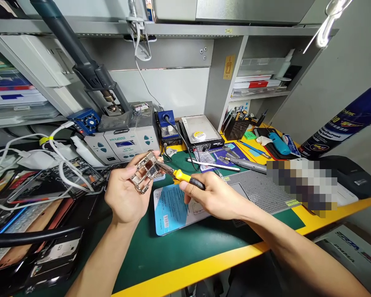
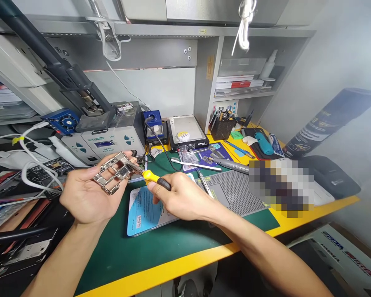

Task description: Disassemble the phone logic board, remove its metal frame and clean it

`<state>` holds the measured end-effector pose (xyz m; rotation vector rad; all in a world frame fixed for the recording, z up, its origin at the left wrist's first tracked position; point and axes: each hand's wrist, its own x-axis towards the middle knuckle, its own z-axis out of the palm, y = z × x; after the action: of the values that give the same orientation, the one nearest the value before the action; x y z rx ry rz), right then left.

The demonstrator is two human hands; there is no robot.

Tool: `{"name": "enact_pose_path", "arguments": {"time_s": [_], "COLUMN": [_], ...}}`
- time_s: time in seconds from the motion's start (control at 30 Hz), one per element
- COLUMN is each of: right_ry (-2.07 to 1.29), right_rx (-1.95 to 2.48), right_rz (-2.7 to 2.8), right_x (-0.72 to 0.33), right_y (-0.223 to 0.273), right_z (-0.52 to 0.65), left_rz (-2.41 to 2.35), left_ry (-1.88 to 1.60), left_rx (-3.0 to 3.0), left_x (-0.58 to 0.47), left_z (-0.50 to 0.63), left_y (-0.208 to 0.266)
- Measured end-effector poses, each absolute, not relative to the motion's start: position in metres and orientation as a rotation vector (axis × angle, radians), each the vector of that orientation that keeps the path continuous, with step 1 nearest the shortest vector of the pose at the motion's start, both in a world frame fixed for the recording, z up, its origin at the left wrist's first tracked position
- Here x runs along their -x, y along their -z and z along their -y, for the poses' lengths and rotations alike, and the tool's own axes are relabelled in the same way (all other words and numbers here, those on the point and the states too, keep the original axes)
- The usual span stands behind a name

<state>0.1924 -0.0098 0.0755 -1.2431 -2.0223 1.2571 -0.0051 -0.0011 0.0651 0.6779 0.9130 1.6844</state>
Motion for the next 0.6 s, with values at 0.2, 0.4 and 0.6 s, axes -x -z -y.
{"name": "enact_pose_path", "arguments": {"time_s": [0.2, 0.4, 0.6], "right_ry": [-1.395, -1.59, -1.712], "right_rx": [1.17, 1.087, 1.079], "right_rz": [1.913, 1.77, 1.669], "right_x": [-0.193, -0.195, -0.198], "right_y": [-0.073, -0.077, -0.083], "right_z": [0.008, 0.005, 0.005], "left_rz": [-0.887, -0.874, -0.836], "left_ry": [-1.646, -1.661, -1.661], "left_rx": [-0.703, -0.671, -0.591], "left_x": [0.005, 0.007, 0.005], "left_z": [0.002, 0.006, 0.009], "left_y": [-0.071, -0.077, -0.081]}}
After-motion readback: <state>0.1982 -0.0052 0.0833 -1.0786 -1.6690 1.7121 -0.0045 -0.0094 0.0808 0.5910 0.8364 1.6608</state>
